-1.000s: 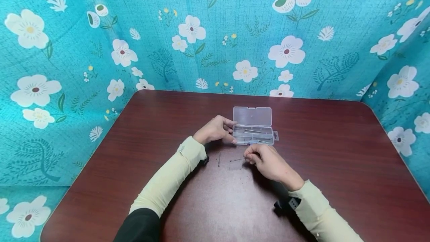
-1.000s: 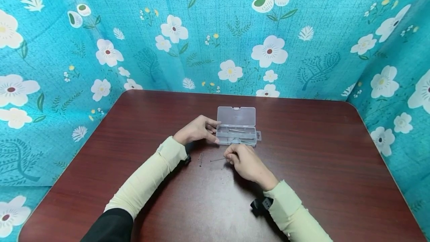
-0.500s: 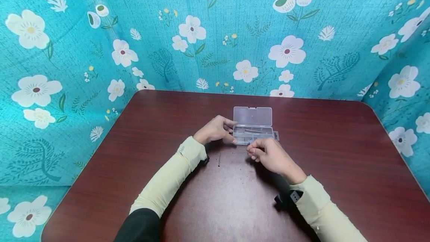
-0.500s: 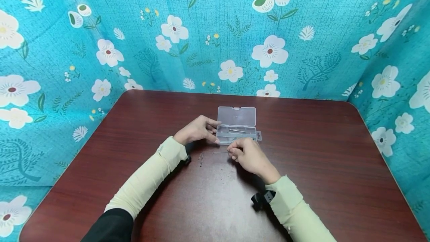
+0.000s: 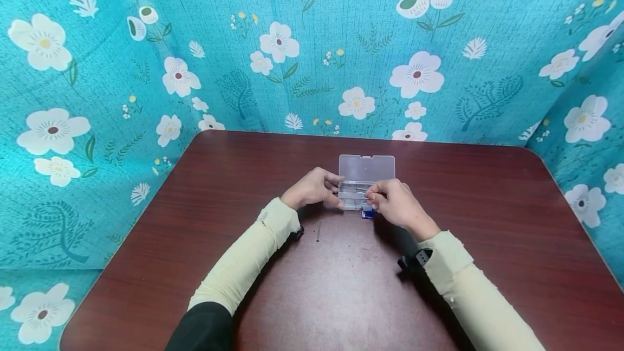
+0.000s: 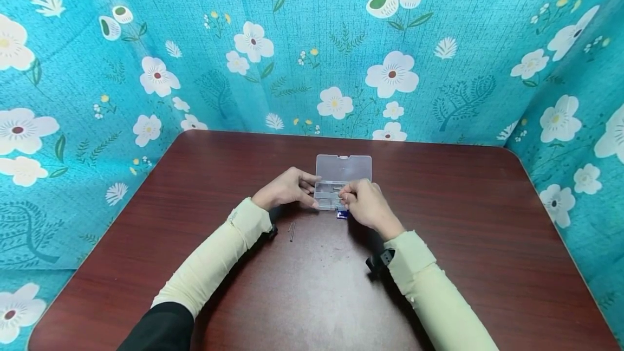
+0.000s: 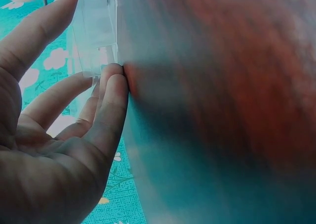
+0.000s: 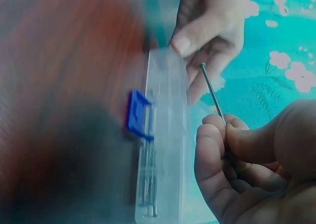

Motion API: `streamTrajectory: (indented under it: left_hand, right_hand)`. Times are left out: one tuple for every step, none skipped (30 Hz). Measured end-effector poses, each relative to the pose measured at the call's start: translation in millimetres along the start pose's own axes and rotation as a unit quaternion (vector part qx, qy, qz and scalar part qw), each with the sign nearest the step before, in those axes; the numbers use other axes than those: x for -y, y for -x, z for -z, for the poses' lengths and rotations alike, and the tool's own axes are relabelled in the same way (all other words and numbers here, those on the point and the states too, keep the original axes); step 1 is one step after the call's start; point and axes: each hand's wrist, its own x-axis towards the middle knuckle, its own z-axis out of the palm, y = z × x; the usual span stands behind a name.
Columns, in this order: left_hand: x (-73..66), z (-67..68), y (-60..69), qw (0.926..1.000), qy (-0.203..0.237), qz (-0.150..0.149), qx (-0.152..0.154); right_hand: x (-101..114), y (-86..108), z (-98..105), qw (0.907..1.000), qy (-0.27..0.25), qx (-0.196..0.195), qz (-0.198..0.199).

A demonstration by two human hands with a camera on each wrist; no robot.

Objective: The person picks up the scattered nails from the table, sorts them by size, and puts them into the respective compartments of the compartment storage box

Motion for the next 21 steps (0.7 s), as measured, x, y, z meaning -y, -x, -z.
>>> streamTrajectory:
  left_hand:
    - [-0.2, 0.1, 0.0, 1.0000, 0.001, 0.001, 0.000]
    - [-0.4, 0.3, 0.0, 1.0000, 0.001, 0.002, 0.000]
    - [-0.9, 0.4, 0.1, 1.0000, 0.001, 0.002, 0.000]
    - [-1.2, 0.4, 0.1, 1.0000, 0.001, 0.003, 0.000]
    - [-1.4, 0.5, 0.1, 1.0000, 0.000, 0.003, 0.000]
    - [-1.5, 0.5, 0.1, 1.0000, 0.000, 0.004, 0.000]
    - [-1.8, 0.6, 0.3, 1.0000, -0.002, 0.004, 0.000]
    - [-1.7, 0.5, 0.3, 1.0000, -0.004, 0.004, 0.000]
    - [-1.6, 0.5, 0.4, 1.0000, -0.004, 0.005, 0.000]
    - [-1.4, 0.4, 0.5, 1.0000, -0.006, 0.005, -0.001]
    - [-1.1, 0.4, 0.7, 1.0000, -0.005, 0.005, -0.001]
    - [-0.9, 0.4, 0.7, 1.0000, -0.006, 0.005, -0.001]
    - [-0.7, 0.3, 0.9, 1.0000, -0.006, 0.006, -0.001]
    - [-0.5, 0.2, 1.1, 1.0000, -0.006, 0.006, -0.001]
    - [-0.7, 0.3, 1.5, 1.0000, -0.005, 0.007, -0.002]
    - [-0.6, 0.3, 1.5, 1.0000, -0.005, 0.007, -0.002]
    - [-0.6, 0.3, 1.5, 1.0000, -0.005, 0.007, -0.003]
    - [-0.8, 0.3, 1.5, 1.0000, -0.005, 0.007, -0.003]
    - [-0.9, 0.3, 1.6, 1.0000, -0.004, 0.007, -0.003]
    - [-1.0, 0.3, 1.5, 1.0000, -0.004, 0.007, -0.003]
    - [-1.1, 0.3, 1.4, 1.0000, -0.004, 0.006, -0.003]
  right_hand:
    - [-0.8, -2.7, 1.5, 1.0000, 0.006, -0.003, -0.001]
    - [-1.5, -5.2, 3.0, 0.9999, 0.011, -0.007, -0.003]
    - [-2.1, -7.7, 4.6, 0.9998, 0.017, -0.012, -0.003]
    - [-2.7, -10.0, 6.2, 0.9996, 0.023, -0.017, -0.003]
    - [-3.0, -12.1, 7.5, 0.9994, 0.029, -0.021, -0.002]
    - [-3.6, -13.9, 8.7, 0.9991, 0.035, -0.025, -0.003]
    - [-4.2, -15.7, 9.6, 0.9988, 0.040, -0.027, -0.003]
    - [-4.7, -17.2, 10.4, 0.9985, 0.046, -0.029, -0.004]
    - [-5.1, -18.5, 10.7, 0.9981, 0.053, -0.030, -0.003]
    - [-5.4, -19.6, 10.8, 0.9978, 0.058, -0.030, -0.002]
    - [-5.8, -20.8, 10.6, 0.9975, 0.064, -0.031, -0.001]
    - [-6.1, -21.7, 10.3, 0.9972, 0.068, -0.031, 0.000]
    - [-6.3, -22.5, 10.0, 0.9968, 0.074, -0.030, 0.003]
    - [-6.5, -23.1, 9.6, 0.9964, 0.079, -0.030, 0.007]
    - [-6.5, -23.8, 9.1, 0.9960, 0.083, -0.031, 0.010]
    - [-6.8, -24.6, 8.6, 0.9956, 0.088, -0.032, 0.012]
    - [-6.8, -25.1, 8.3, 0.9950, 0.093, -0.033, 0.014]
    - [-6.9, -25.6, 8.0, 0.9944, 0.099, -0.033, 0.015]
    - [-7.1, -26.1, 7.7, 0.9936, 0.107, -0.033, 0.016]
    - [-7.0, -26.4, 7.4, 0.9929, 0.113, -0.032, 0.014]
    - [-6.9, -26.9, 7.3, 0.9918, 0.123, -0.031, 0.017]
